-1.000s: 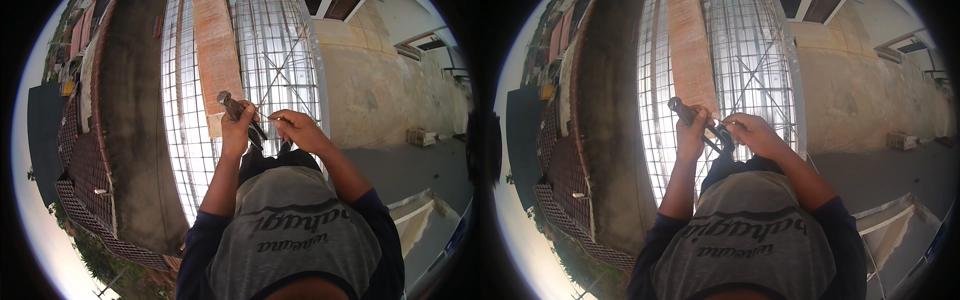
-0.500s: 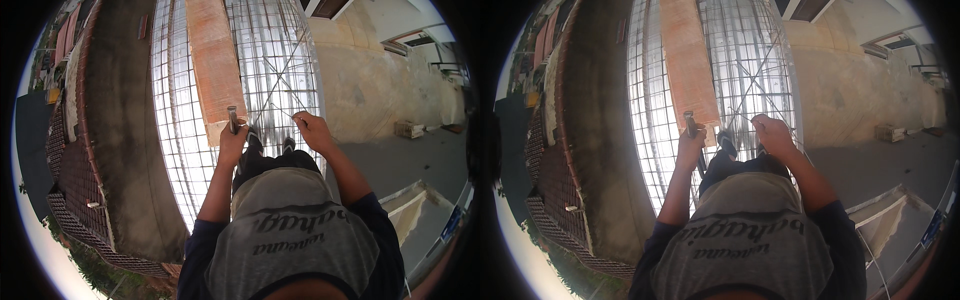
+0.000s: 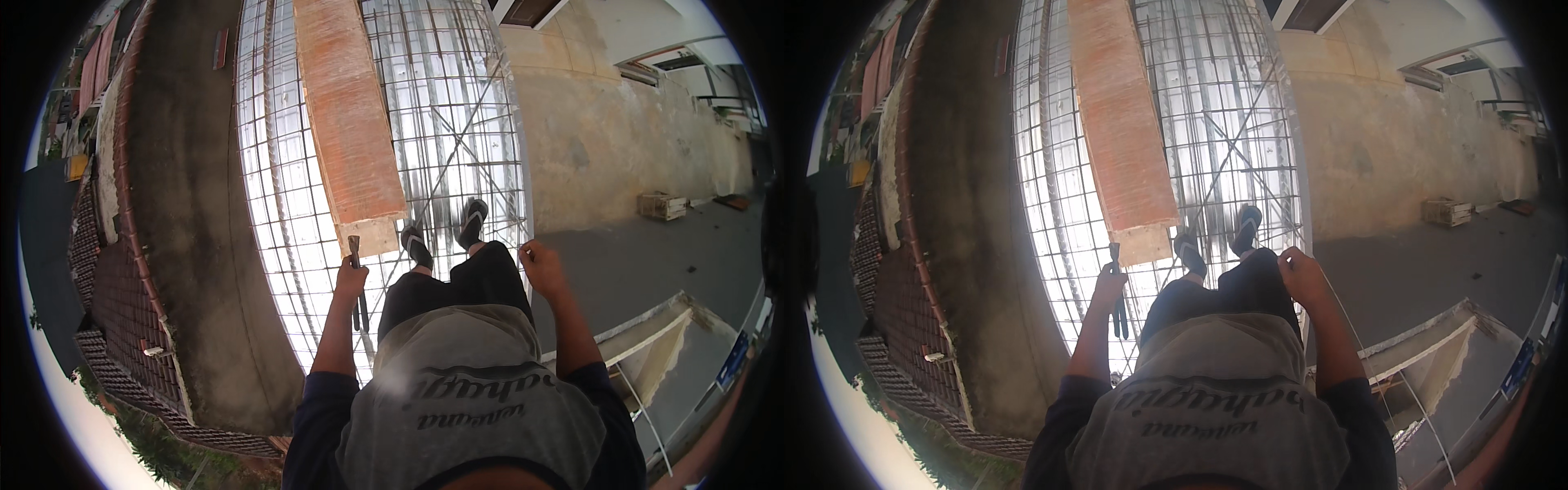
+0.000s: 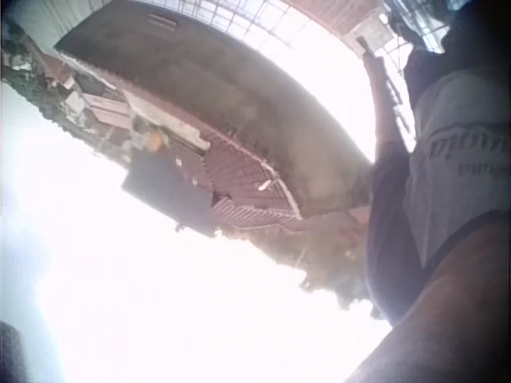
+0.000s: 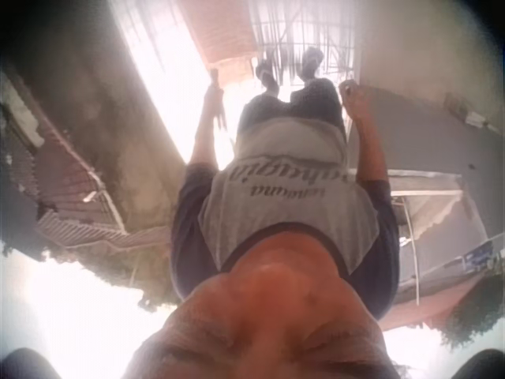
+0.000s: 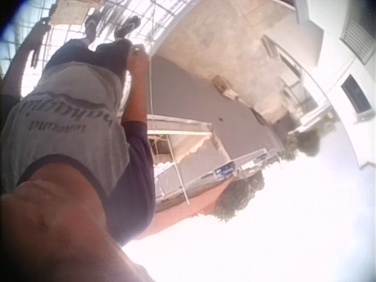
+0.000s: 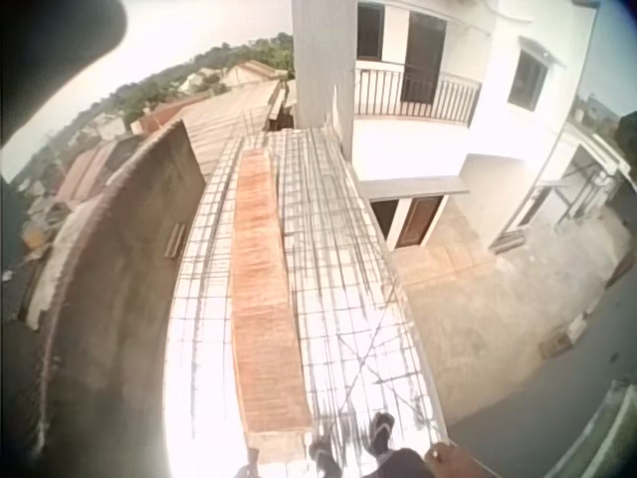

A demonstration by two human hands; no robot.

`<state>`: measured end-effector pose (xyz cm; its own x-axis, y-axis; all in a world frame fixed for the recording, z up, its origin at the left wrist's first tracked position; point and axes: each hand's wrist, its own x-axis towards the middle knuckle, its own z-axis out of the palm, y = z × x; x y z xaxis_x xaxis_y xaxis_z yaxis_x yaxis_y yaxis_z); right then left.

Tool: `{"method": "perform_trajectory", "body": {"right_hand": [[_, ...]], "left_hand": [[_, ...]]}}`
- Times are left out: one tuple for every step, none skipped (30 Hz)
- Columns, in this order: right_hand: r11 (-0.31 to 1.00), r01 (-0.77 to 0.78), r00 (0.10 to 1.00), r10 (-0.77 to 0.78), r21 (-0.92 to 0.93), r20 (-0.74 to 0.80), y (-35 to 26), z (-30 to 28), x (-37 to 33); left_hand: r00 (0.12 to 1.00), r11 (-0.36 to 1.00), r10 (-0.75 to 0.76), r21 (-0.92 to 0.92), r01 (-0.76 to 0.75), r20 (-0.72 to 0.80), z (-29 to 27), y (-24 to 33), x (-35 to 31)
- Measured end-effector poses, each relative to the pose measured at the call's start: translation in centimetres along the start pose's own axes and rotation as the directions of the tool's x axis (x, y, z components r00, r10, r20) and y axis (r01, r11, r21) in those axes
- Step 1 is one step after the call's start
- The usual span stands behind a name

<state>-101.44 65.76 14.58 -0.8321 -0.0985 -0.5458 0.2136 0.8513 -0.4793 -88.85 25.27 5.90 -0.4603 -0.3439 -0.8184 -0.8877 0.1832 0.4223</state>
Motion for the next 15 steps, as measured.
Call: {"method": "perform_trajectory", "body": {"right_hand": [[1.0, -0.008, 1.0, 0.008, 0.001, 0.028, 0.2, 0.1, 0.6], [0.999, -0.006, 0.999, 0.005, 0.035, 0.036, 0.1, 0.2, 1.5], [0.998, -0.004, 0.999, 0.001, 0.069, 0.044, -0.2, 0.2, 2.5], [0.995, -0.002, 0.999, -0.003, 0.101, 0.05, -0.2, -0.2, 3.6], [0.996, 0.033, 0.998, -0.037, 0.089, 0.054, 0.5, -0.2, 4.9], [0.995, 0.067, 0.996, -0.072, 0.076, 0.058, 1.4, 0.2, 6.4], [0.993, 0.097, 0.993, -0.101, 0.067, 0.062, 2.0, 0.4, 7.4], [0.993, 0.1, 0.993, -0.104, 0.069, 0.057, 2.2, 0.4, 8.6], [0.992, 0.102, 0.993, -0.106, 0.071, 0.052, 2.4, 0.4, 9.9], [0.992, 0.099, 0.994, -0.103, 0.072, 0.044, 3.0, 0.6, 11.1], [0.991, 0.097, 0.993, -0.103, 0.091, 0.061, 3.6, 0.7, 12.6], [0.99, 0.094, 0.992, -0.103, 0.11, 0.078, 4.2, 0.8, 14.4], [0.987, 0.093, 0.989, -0.106, 0.133, 0.099, 4.8, 1.1, 16.2], [0.988, 0.095, 0.99, -0.107, 0.12, 0.095, 6.1, 2.3, 18.1], [0.989, 0.097, 0.99, -0.107, 0.108, 0.09, 7.7, 4.0, 20.2]], "left_hand": [[0.999, 0.999, 0.028, 0.038, -0.027, -0.025, 0.4, -0.2, 0.8], [0.997, 0.996, 0.056, 0.077, -0.052, -0.048, 0.9, -0.5, 1.6], [0.994, 0.99, 0.085, 0.117, -0.076, -0.071, 1.3, -0.7, 2.3], [0.996, 0.993, 0.051, 0.11, -0.042, -0.078, 1.7, -0.5, 2.7], [0.996, 0.995, 0.017, 0.103, -0.008, -0.084, 2.0, -0.3, 3.0], [0.996, 0.995, -0.017, 0.096, 0.026, -0.091, 2.4, 0.1, 3.4], [0.994, 0.994, -0.043, 0.092, 0.052, -0.095, 2.6, 1.0, 3.3], [0.993, 0.996, -0.043, 0.075, 0.051, -0.108, 2.9, 0.8, 4.0], [0.992, 0.997, -0.043, 0.059, 0.05, -0.121, 3.3, -0.4, 4.7], [0.991, 0.998, -0.041, 0.045, 0.047, -0.128, 3.8, 0.4, 4.9], [0.989, 0.997, -0.064, 0.021, 0.068, -0.131, 4.2, 1.2, 5.2], [0.989, 0.995, -0.062, 0.066, 0.071, -0.134, 4.4, 2.4, 5.8], [0.988, 0.991, -0.062, 0.111, 0.078, -0.142, 4.5, 4.2, 5.8], [0.989, 0.985, -0.064, 0.152, 0.085, -0.136, 5.1, 4.9, 7.2], [0.992, 0.974, -0.04, 0.217, 0.066, -0.124, 5.5, 4.9, 9.0]]}}
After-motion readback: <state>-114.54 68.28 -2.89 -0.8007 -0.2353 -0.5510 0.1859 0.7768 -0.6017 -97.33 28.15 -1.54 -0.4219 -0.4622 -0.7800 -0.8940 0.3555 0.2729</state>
